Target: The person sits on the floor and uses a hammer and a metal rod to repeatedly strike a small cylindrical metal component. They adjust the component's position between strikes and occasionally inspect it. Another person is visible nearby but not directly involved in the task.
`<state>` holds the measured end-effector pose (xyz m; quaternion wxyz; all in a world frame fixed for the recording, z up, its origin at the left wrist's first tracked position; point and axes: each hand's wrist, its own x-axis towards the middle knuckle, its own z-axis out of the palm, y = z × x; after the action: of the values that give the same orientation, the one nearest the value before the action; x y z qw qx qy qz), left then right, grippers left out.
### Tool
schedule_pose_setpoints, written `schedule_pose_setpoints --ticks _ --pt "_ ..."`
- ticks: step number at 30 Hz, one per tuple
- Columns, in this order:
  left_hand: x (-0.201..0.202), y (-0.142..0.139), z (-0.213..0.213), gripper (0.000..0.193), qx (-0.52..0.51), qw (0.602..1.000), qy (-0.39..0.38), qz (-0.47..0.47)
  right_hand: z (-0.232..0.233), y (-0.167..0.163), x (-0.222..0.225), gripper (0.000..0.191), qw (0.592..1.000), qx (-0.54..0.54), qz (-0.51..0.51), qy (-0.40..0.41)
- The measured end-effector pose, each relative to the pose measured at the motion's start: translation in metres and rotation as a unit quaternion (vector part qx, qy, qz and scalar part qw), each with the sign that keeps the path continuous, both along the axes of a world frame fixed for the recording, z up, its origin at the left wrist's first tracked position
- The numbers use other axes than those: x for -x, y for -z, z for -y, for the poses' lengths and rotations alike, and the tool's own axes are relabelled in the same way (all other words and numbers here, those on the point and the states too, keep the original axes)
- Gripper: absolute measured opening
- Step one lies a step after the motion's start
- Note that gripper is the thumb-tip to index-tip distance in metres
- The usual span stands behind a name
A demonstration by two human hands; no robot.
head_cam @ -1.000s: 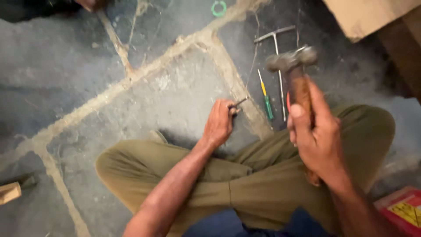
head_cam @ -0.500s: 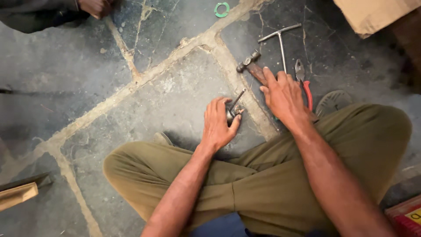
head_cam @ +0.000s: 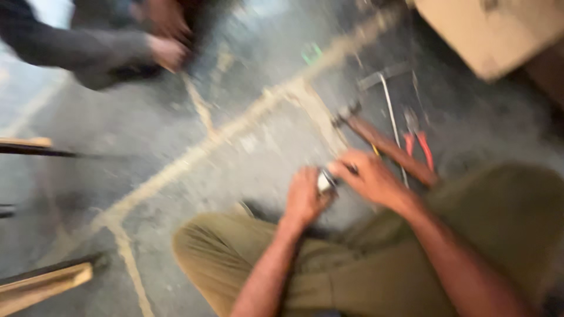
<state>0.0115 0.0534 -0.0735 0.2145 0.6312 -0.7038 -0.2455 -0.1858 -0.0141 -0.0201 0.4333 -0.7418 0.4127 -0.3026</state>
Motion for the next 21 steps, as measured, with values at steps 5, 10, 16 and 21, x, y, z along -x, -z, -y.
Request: schedule_pose_setpoints --ticks 5,10,16,21 --pt "-0.002 -0.016 0.009 0.055 -0.007 0.999 -0.04 -0.019 0.004 -0.007 0.002 0.025 0.999 -0.016 -0.033 -0.026" --pt "-0.005 -0.017 0.01 0.052 -0.022 0.997 -0.07 0.027 -0.01 -0.002 -0.003 0.019 0.957 0.004 -0.287 -0.043" --pt "-0.016 -0.005 0.005 0.048 -0.067 0.995 0.006 0.076 -0.035 0.031 -0.013 0.024 0.829 0.466 -0.308 -0.005" --pt "-0.023 -0.007 0.007 0.048 -0.117 0.985 0.063 0.106 -0.021 0.041 -0.015 0.031 0.857 0.239 -0.427 -0.164"
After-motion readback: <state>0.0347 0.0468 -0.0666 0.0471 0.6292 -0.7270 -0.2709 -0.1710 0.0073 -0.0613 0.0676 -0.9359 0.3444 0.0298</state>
